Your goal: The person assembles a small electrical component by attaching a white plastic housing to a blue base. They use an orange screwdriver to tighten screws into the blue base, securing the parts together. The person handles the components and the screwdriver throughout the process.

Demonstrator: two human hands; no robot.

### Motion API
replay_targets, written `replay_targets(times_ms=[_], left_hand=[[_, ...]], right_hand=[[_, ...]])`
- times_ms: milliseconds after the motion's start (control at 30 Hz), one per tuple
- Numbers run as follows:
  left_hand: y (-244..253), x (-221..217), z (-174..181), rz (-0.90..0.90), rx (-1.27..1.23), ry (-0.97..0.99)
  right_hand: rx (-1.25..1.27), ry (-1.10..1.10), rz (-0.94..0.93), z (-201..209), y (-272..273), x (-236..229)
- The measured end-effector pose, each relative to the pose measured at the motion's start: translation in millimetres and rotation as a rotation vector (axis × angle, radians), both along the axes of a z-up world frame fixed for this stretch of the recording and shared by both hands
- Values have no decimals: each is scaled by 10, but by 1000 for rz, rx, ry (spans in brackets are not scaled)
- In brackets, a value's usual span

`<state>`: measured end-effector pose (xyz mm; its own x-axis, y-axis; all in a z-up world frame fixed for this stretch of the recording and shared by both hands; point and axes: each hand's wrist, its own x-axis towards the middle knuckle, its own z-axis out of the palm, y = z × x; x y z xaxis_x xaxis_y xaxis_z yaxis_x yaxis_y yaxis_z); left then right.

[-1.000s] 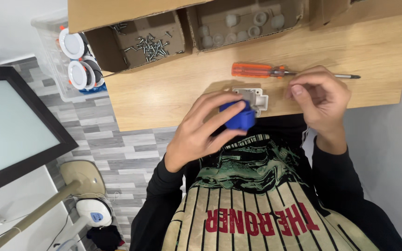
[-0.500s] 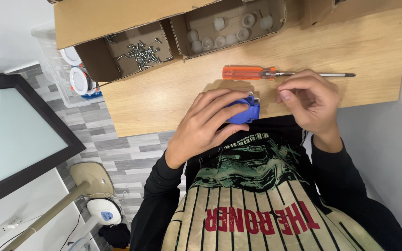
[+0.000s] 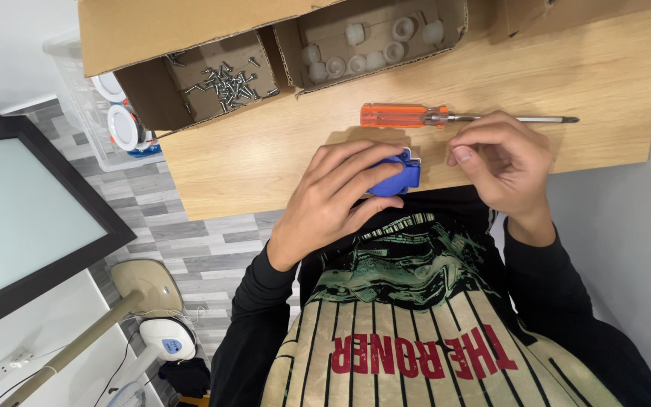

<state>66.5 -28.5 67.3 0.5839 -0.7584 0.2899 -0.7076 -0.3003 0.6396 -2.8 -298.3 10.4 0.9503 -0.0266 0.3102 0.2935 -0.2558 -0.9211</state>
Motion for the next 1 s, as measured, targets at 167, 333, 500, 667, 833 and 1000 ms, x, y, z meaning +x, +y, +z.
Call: replay_targets(times_ms=[167, 333, 500, 667, 833, 1000], left_hand=[[-66, -12, -75, 85, -158, 71], [-96, -7, -136, 91, -215, 151], [-127, -24, -190, 121, -282, 202], [-165, -73, -391, 142, -395, 223], [-175, -155, -467, 178, -453, 191], [-72, -145, -459, 89, -387, 146]], right_hand=[[138, -66, 12, -175, -39, 30], [124, -64, 8, -183, -37, 26], [74, -75, 9, -156, -29, 57], [68, -59, 12, -155, -10, 42], [65, -70, 42, -88, 17, 83], [-124, -212, 284, 247, -100, 354]])
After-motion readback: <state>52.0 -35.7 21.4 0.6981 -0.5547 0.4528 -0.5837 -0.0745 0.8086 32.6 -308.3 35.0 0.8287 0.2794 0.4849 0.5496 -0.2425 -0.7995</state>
